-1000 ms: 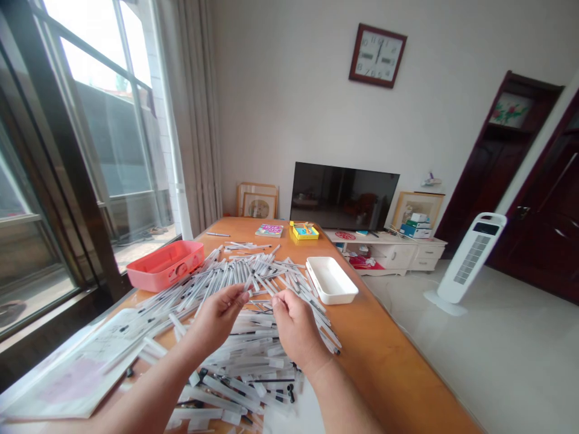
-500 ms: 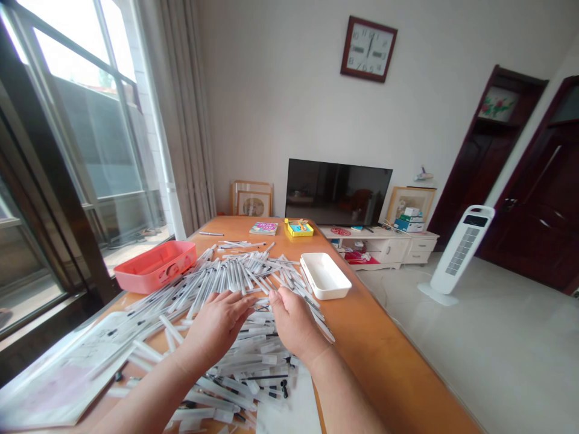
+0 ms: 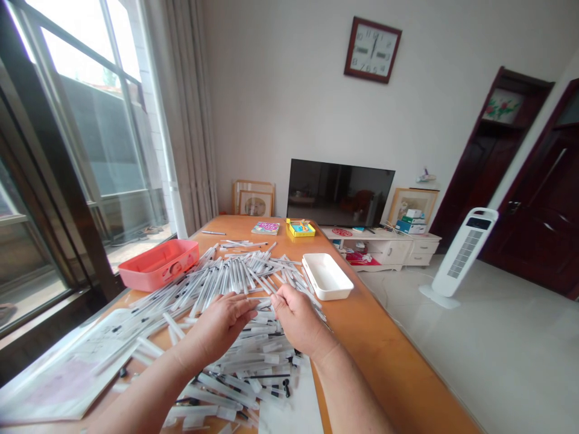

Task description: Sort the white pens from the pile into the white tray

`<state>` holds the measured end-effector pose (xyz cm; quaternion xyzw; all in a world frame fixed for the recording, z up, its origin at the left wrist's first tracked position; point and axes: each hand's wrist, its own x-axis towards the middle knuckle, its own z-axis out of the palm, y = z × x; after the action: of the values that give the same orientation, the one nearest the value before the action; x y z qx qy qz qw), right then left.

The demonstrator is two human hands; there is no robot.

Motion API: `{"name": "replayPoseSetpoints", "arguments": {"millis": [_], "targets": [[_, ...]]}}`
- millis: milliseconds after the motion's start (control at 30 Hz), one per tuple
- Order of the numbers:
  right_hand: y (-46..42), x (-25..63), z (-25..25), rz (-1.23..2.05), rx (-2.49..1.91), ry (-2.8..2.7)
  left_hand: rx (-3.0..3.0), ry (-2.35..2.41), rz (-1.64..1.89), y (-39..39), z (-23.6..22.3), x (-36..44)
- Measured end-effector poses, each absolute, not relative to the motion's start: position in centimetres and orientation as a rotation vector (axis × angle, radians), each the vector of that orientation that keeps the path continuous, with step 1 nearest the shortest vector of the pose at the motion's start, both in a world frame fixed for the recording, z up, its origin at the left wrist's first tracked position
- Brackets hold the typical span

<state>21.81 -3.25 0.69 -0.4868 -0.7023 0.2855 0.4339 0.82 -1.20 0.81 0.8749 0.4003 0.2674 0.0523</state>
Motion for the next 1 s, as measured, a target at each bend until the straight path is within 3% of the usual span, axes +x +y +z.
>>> {"name": "replayPoseSetpoints", "arguments": {"millis": [167,333,500,767,1000], "targets": [[-2.5,21.4,-0.3,0.693,-1.236,-1.4,2.43,1.374,1.298,-1.3,0.6,1.3],[-3.0,19.9,0.0,1.068,-1.053,-1.12,1.648,1.021,1.086,-1.5,0.3,2.5],[-3.9,18.7,0.4,1.215,-1.033,-1.176,0.995,0.65,1.171,-1.4,0.6,2.6],[-4.3,18.7,0.1,0.822,-1.066,-1.576,0.796,0.735,1.245,-0.6,0.3,2.2],[-4.4,18.5,0.5,1.024,-1.203,-1.537,0.839,0.75,1.236,-0.7,0.1,2.1]]}}
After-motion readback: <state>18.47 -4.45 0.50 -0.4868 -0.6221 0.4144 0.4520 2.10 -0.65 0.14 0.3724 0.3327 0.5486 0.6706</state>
